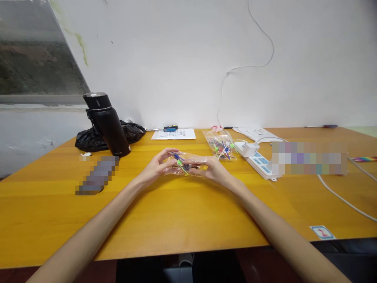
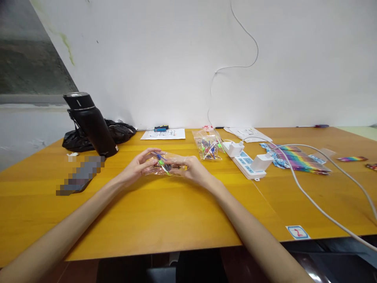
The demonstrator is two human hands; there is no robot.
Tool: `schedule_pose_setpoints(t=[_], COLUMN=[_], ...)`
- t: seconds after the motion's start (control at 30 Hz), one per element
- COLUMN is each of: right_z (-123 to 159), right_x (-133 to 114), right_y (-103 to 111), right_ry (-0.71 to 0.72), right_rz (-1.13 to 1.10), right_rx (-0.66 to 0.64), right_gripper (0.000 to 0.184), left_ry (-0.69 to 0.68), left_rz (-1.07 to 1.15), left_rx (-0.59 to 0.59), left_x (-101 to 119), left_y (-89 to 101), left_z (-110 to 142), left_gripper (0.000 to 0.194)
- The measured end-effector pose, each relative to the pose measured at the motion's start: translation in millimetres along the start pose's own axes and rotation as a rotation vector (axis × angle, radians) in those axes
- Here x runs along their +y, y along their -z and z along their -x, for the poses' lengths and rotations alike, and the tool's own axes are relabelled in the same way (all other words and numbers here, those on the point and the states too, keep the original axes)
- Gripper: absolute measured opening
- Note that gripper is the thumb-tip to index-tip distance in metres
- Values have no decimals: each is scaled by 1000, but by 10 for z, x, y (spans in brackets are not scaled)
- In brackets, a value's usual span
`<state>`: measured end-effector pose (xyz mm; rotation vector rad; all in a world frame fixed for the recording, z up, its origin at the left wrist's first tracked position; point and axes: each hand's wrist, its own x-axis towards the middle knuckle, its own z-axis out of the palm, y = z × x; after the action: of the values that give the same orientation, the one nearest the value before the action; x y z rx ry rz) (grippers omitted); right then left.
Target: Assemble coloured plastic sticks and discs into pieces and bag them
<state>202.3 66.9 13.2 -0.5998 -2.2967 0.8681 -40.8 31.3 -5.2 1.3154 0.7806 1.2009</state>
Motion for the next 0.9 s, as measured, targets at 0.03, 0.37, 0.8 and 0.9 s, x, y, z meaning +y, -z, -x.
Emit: schedule_pose_setpoints(t=[0.03, 0.37, 0.8, 0.9], right_z=[1, 13, 14, 13], right_x=[13, 118, 16, -8], right_y=[-7, 63, -28, -39], right_ry=[-6, -81, -113, -110], right_rz=[-2, -39, -166, -197], right_rx=[12, 166, 22, 28], right_gripper=[40, 24, 39, 36], left_ry=[1, -12, 2, 0], left_rz=[-2, -39, -98, -87], left_rx=[-9, 5, -66, -85], left_x=[-2, -55, -73, -69], left_y=[0, 106, 60, 62], left_z=[0, -30, -10, -11], left_gripper=[40, 51, 52, 52])
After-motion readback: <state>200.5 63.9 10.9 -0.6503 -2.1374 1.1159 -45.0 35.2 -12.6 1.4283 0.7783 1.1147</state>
